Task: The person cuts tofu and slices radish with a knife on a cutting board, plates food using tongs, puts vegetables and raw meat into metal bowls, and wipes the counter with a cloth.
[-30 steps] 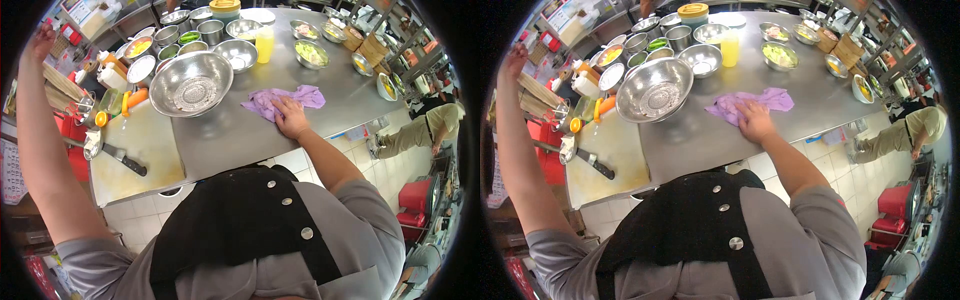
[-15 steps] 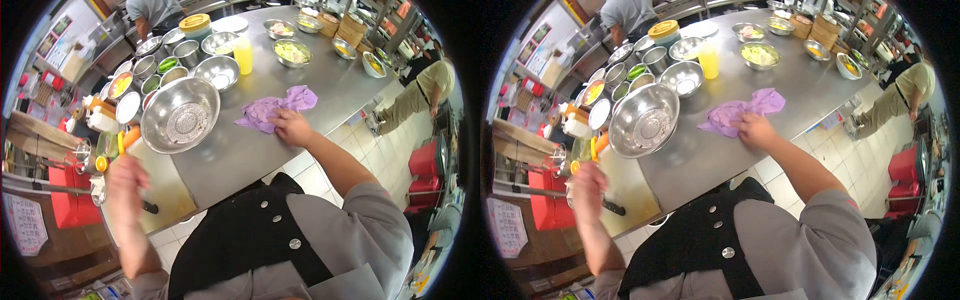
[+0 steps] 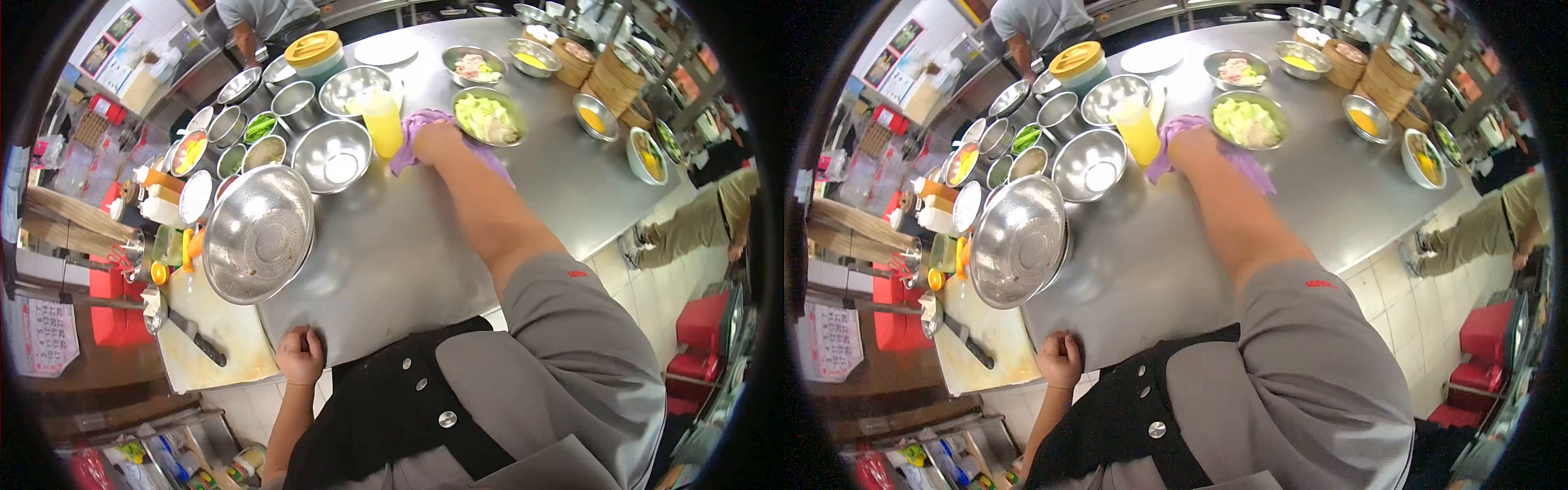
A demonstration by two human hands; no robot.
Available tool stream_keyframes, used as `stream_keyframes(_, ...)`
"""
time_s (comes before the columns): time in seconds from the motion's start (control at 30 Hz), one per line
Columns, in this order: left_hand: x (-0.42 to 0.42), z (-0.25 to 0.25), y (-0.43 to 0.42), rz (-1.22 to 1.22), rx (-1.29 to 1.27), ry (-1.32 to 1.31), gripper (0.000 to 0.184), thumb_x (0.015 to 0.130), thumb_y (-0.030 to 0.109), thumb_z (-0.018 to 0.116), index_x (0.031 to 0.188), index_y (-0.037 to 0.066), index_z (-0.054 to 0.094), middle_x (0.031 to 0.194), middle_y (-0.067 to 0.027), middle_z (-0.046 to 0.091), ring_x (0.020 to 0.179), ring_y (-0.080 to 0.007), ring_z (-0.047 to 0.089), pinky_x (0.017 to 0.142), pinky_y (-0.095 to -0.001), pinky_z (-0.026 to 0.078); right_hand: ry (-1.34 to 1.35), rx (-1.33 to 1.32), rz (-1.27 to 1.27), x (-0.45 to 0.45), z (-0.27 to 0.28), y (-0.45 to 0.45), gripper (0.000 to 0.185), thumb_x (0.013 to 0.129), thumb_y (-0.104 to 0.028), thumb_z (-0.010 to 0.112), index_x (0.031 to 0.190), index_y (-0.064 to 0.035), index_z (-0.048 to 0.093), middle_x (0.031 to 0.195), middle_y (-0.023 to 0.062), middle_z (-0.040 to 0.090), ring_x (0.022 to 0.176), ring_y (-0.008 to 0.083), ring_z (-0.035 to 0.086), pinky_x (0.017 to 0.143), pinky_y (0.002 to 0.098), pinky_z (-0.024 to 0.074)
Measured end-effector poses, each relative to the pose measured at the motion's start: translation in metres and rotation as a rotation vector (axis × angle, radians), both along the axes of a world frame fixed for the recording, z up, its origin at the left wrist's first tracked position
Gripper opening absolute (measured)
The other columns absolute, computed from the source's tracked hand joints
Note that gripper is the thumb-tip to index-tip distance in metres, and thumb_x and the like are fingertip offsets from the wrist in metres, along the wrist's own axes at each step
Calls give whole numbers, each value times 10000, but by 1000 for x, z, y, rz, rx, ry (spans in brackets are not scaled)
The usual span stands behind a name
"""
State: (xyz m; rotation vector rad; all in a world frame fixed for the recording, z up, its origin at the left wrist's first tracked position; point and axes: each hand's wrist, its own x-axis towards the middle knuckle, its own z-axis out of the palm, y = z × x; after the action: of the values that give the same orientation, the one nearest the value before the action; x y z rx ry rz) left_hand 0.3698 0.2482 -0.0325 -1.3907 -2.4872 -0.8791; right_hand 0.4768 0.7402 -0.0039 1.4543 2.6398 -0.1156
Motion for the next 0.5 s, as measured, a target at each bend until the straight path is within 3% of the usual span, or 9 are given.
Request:
stream_keyframes(0.07, 0, 2, -1, 10, -40, 19, 51, 844, 107, 669, 840, 69, 635, 642, -90, 587, 556, -271, 573, 545, -396, 465, -103, -160, 268, 0, 60, 15, 410, 888, -315, 542, 1133, -11, 667, 1264, 272, 600, 1231, 351, 566, 995, 439, 473)
stream_keyframes(0.17, 1, 5, 4, 47, -53, 5, 53, 820, 91, 671, 846, 67, 631, 677, -104, 602, 583, -294, 584, 562, -404, 478, 480, -75, -5, -21, 35, 60, 498, 864, -435, 569, 1066, -2, 706, 1138, 267, 659, 1109, 341, 643, 957, 427, 496)
stream_keyframes(0.23, 1, 8, 6, 46, -45, 42, 92, 794, 91, 680, 868, 64, 633, 696, -103, 607, 589, -304, 588, 555, -401, 487, 446, -196, -142, -41, 44, 70, 550, 818, -499, 605, 1062, -21, 728, 1122, 239, 675, 1080, 387, 647, 946, 452, 502)
stream_keyframes(0.3, -3, 5, 3, 50, -69, 47, 124, 777, 112, 701, 870, 64, 635, 735, -117, 629, 632, -315, 610, 584, -412, 504, 317, -203, 29, -56, 38, 80, 538, 802, -478, 619, 1060, -17, 725, 1132, 252, 667, 1083, 385, 648, 945, 449, 506)
stream_keyframes(0.43, -4, 5, 4, 67, -94, 35, 145, 774, 146, 716, 863, 68, 632, 759, -123, 638, 666, -324, 622, 599, -422, 509, 220, -202, 108, -80, 11, 107, 378, 807, -301, 620, 1073, -56, 730, 1120, 196, 695, 1080, 347, 664, 915, 458, 526)
stream_keyframes(0.47, -4, 4, 2, 83, -90, 28, 149, 775, 156, 719, 858, 70, 630, 760, -122, 637, 671, -325, 622, 599, -425, 508, 198, -158, 180, -84, -3, 116, 329, 821, -254, 606, 1047, -54, 736, 1114, 197, 695, 1065, 351, 670, 903, 461, 534)
stream_keyframes(0.5, -5, -2, 1, 73, -62, 83, 167, 776, 181, 729, 851, 72, 627, 757, -129, 636, 671, -330, 622, 600, -433, 508, 200, -63, 207, -89, -54, 155, 282, 828, -217, 599, 1002, -45, 738, 1103, 205, 693, 1047, 351, 676, 892, 463, 541)
